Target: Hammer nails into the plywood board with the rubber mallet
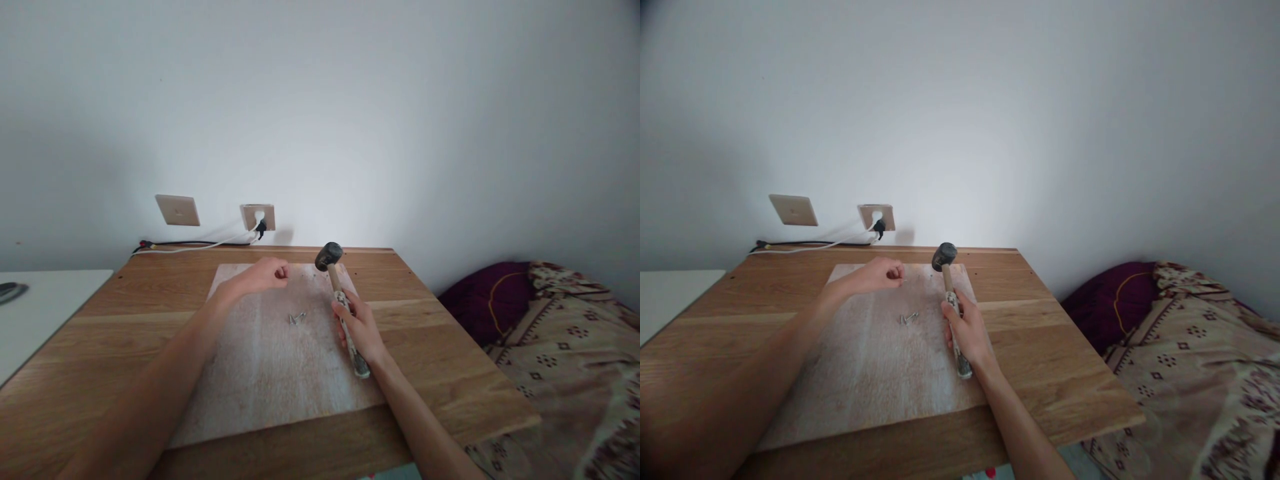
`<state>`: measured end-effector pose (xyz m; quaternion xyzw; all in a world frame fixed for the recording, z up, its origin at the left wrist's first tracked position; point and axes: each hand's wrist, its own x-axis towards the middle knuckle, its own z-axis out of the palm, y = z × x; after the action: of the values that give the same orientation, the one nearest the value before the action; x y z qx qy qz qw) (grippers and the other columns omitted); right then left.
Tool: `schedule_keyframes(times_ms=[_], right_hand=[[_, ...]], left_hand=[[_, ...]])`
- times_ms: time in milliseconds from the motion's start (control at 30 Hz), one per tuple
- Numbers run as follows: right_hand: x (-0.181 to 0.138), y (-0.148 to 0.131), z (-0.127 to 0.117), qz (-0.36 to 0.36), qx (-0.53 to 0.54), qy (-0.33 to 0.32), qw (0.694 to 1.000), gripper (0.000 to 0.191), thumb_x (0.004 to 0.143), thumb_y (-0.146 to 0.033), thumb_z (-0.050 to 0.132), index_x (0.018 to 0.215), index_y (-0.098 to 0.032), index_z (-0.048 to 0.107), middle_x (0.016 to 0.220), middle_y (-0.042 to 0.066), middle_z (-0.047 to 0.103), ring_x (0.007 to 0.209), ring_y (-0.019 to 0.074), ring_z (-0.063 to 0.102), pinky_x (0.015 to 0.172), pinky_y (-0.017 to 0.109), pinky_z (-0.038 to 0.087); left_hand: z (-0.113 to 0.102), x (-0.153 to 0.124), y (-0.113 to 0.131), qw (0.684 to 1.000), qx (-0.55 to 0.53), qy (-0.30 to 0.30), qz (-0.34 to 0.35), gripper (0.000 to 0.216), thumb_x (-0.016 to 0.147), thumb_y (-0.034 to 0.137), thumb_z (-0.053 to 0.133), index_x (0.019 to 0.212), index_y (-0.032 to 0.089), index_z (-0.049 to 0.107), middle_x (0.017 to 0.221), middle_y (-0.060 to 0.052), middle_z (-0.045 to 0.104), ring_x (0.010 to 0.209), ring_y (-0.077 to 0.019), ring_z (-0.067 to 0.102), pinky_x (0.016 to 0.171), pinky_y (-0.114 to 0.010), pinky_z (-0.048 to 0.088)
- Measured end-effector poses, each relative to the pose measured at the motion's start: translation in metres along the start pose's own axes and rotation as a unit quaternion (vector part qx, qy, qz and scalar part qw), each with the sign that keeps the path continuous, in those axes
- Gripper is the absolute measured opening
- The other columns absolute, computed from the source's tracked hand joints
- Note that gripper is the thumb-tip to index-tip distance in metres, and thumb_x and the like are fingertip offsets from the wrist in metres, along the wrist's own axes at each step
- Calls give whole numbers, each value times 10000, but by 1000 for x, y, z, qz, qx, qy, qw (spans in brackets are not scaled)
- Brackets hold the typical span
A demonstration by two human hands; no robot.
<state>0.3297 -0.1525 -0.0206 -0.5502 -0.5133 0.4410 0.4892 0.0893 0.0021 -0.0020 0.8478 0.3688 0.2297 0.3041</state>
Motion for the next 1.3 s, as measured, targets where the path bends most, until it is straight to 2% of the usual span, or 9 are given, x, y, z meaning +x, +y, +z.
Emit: schedule_keyframes(times_ms=[133, 233, 500, 733, 967, 1100, 1300], right_hand=[[-1, -3, 1, 2, -2, 0, 1000, 339, 874, -545, 652, 908, -229, 536, 681, -74, 533, 366, 81, 463, 302, 218, 406], [0, -3, 1, 8, 7, 0, 1000, 366, 854, -562, 663, 926, -225, 540, 692, -76, 535, 368, 77, 464, 297, 209, 404], [1, 2, -2, -2, -3, -17, 1000, 351, 889, -564, 645, 873, -234, 527, 634, -85, 523, 351, 82, 454, 299, 207, 401], [4, -7, -3, -1, -14, -15, 1000, 311, 871, -519, 646, 967, -230, 586, 639, -78, 527, 357, 87, 451, 301, 214, 399], [19, -32, 7, -28, -45, -44, 998, 292, 863, -486, 641, 946, -209, 603, 671, -56, 554, 364, 89, 465, 314, 227, 396], [13, -25, 18, -26, -60, -75, 995, 309, 896, -506, 624, 999, -216, 597, 707, -53, 570, 392, 92, 492, 330, 218, 407], [7, -13, 21, -16, -70, -102, 992, 274, 915, -491, 610, 927, -220, 572, 690, -57, 556, 375, 80, 471, 322, 207, 398]], left_hand=[[1, -1, -12, 999, 34, 40, 3, 154, 741, 129, 617, 812, 207, 729, 771, -18, 734, 731, -180, 673, 730, -286, 500], [6, -1, -11, 998, 59, 33, 21, 142, 766, 142, 618, 759, 215, 740, 775, -32, 733, 732, -192, 668, 759, -303, 503], [15, 2, -6, 993, 88, 60, 43, 139, 757, 108, 641, 693, 210, 710, 770, -35, 678, 736, -193, 642, 780, -301, 499], [31, 4, -14, 994, -32, 102, -6, 118, 779, 102, 637, 837, 194, 683, 773, -4, 724, 734, -168, 670, 749, -287, 521], [33, 4, -19, 993, -57, 108, -10, 48, 756, 183, 703, 795, 189, 676, 738, 4, 699, 710, -177, 650, 701, -289, 501], [35, 3, -19, 990, -68, 125, -19, 78, 750, 173, 707, 821, 188, 678, 745, 5, 710, 721, -182, 663, 711, -294, 506], [37, 3, -19, 991, -56, 123, -3, 40, 761, 170, 708, 768, 178, 669, 724, 7, 688, 699, -173, 641, 689, -286, 490]])
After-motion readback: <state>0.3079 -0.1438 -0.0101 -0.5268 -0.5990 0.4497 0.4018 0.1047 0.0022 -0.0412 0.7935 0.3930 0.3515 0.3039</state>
